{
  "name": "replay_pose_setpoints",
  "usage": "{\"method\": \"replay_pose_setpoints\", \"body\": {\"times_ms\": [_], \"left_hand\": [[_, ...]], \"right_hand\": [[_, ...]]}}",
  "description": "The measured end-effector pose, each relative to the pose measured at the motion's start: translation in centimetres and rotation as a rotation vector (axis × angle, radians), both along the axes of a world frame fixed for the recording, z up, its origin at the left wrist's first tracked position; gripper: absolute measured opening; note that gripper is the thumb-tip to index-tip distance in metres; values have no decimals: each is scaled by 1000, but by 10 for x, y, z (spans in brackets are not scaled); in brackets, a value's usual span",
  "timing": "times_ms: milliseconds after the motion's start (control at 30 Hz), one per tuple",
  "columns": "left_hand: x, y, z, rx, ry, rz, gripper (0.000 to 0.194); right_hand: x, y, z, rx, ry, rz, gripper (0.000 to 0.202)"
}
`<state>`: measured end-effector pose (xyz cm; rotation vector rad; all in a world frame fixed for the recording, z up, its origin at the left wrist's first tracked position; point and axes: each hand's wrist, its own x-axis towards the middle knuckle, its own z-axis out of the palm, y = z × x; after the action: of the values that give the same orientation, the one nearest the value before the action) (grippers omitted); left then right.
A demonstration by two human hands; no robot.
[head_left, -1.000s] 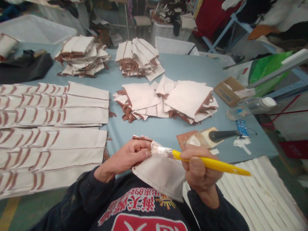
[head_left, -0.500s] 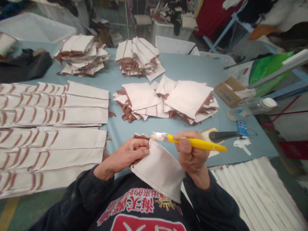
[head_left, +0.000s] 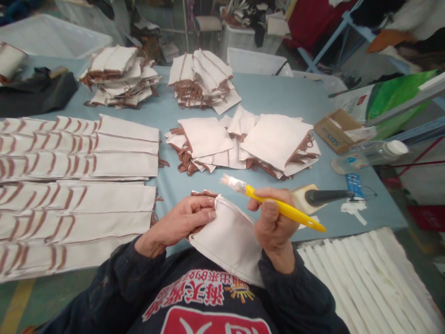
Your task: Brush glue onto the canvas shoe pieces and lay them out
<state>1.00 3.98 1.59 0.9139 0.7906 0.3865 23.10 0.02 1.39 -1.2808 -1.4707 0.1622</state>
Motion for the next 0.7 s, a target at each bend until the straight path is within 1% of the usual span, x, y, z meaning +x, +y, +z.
{"method": "replay_pose_setpoints", "body": {"times_ms": [67, 167, 267, 367, 467, 567, 633, 700], "left_hand": [[0, 0, 0, -14, -5, 12, 54], [3, 0, 0, -10, -22, 42, 51], [10, 2, -2, -13, -49, 44, 48], [11, 4, -10, -13, -74, 70, 49], [0, 5, -24, 96, -17, 92, 53], [-18, 2, -36, 225, 106, 41, 51], [-24, -2, -38, 275, 158, 16, 44], [-24, -8, -36, 326, 194, -19, 34]], "right_hand": [[-2, -4, -5, -43, -58, -47, 28], [-8, -11, -18, -146, -126, -19, 25], [-12, -13, -32, -143, -129, -47, 26], [-8, -8, -43, -123, -114, -116, 30], [3, -4, -46, -135, -87, -185, 31], [16, -3, -45, -175, -64, -242, 36], [20, -3, -45, -213, -47, -259, 39], [21, -1, -46, -239, -36, -262, 40]]}}
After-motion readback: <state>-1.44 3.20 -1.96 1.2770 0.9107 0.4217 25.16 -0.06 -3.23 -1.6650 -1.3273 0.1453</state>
